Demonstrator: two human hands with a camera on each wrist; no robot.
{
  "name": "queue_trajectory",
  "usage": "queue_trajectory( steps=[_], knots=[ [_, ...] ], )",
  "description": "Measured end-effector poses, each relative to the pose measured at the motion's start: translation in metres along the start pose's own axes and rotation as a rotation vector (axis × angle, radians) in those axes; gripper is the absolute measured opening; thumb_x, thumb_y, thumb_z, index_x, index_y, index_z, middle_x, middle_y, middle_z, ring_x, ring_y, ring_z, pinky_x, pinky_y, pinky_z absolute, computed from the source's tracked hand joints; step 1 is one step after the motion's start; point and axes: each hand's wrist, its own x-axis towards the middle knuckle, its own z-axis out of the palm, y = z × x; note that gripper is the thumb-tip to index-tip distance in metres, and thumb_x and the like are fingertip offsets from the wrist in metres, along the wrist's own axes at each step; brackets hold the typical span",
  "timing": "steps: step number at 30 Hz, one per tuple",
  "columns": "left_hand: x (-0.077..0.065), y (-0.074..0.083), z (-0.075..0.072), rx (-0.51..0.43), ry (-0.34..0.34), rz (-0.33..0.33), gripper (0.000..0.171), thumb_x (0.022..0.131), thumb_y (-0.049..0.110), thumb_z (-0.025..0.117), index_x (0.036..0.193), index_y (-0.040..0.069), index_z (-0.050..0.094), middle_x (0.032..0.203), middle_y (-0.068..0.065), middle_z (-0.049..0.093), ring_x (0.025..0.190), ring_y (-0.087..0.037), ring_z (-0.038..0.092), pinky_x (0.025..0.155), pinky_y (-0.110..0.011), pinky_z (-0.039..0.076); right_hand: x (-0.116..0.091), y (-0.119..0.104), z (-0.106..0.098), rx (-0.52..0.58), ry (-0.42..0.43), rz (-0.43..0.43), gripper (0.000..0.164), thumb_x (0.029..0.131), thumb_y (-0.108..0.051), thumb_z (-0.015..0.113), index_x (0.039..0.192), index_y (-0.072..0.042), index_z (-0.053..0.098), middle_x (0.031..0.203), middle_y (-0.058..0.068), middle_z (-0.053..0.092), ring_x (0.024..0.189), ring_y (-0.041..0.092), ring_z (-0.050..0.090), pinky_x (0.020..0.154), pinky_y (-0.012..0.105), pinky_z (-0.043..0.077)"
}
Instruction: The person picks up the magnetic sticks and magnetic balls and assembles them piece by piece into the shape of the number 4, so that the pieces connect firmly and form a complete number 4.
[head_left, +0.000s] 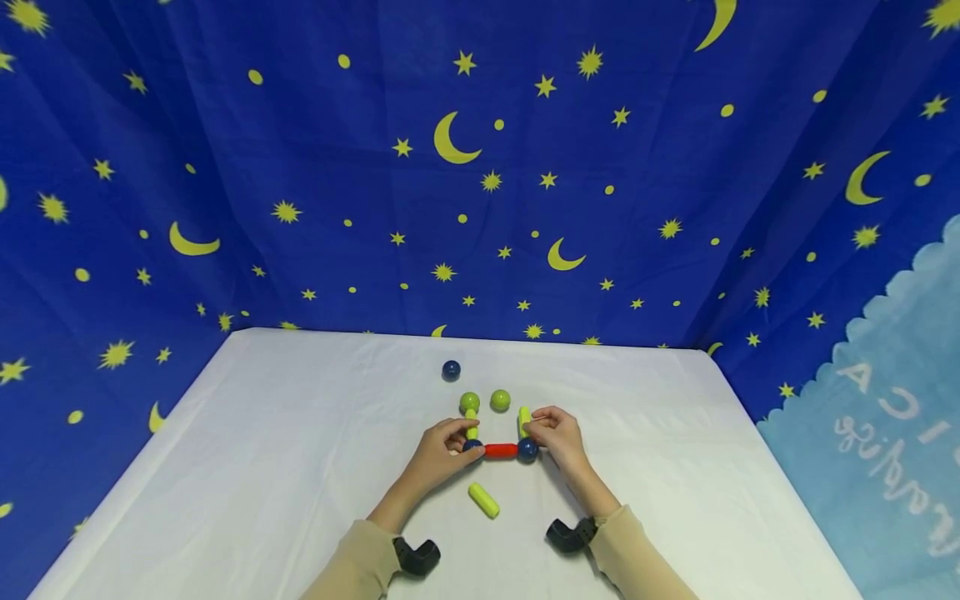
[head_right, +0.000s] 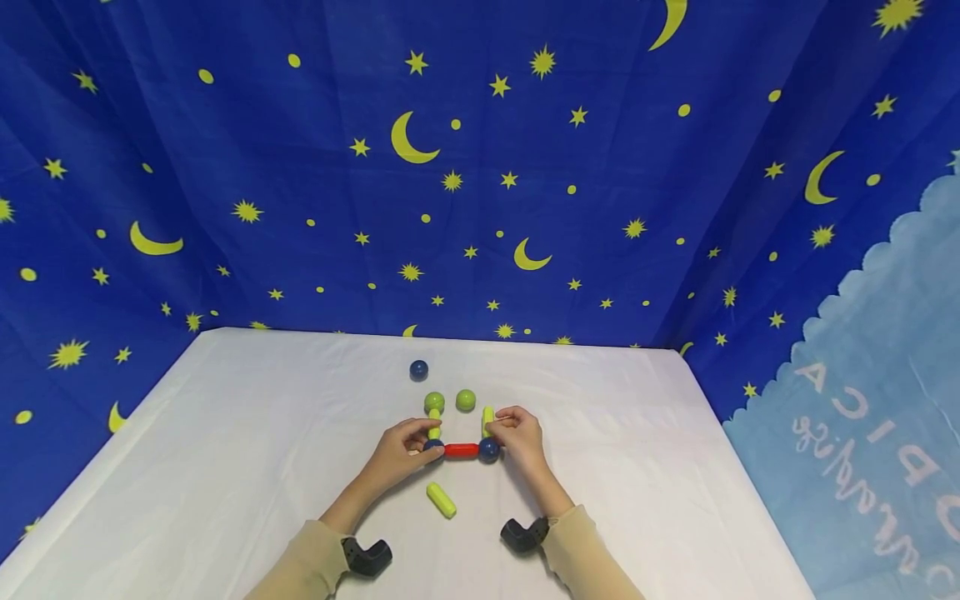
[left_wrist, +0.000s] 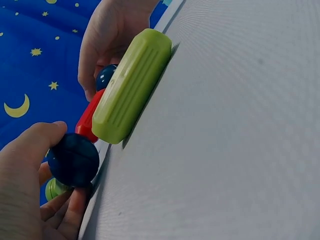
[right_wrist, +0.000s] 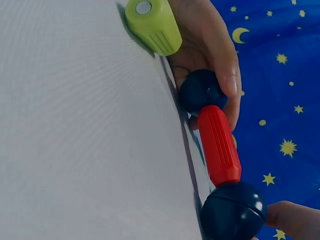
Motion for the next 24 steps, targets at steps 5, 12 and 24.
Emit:
queue_trajectory(
  steps=[5,12,24],
  knots=[
    [-0.001,0.0,-0.001,0.05,0.009,0.04,0.038,0.081,0.019,0.075,0.115,0.006,0.067,0.089,-0.004,0.061,0.072,-0.004,0.051,0.065,-0.017,0.048,0.0,-0.001,-0.003,-0.053,-0.013,0.021,0.029,0.077,-0.003,0.071,0.101,0.007,0.06,0.064,-0.007,0.065,0.049,0.004,0.053,0.046,0.02,0.042],
    [-0.001,0.0,-0.001,0.106,0.01,0.052,0.037,0.082,0.018,0.073,0.117,0.007,0.067,0.091,-0.001,0.061,0.075,-0.005,0.051,0.067,-0.017,0.048,-0.006,-0.013,-0.004,-0.079,-0.055,0.039,0.03,0.078,-0.003,0.07,0.105,0.008,0.06,0.068,-0.002,0.068,0.052,0.007,0.054,0.046,0.023,0.043],
    [0.0,-0.003,-0.001,0.099,0.039,0.057,0.037,0.08,0.02,0.076,0.114,0.006,0.068,0.089,-0.001,0.058,0.073,-0.004,0.051,0.067,-0.017,0.049,0.006,0.0,-0.005,-0.155,-0.055,-0.018,0.026,0.081,-0.008,0.07,0.101,0.005,0.062,0.077,0.008,0.069,0.053,0.009,0.055,0.044,0.022,0.043]
  ],
)
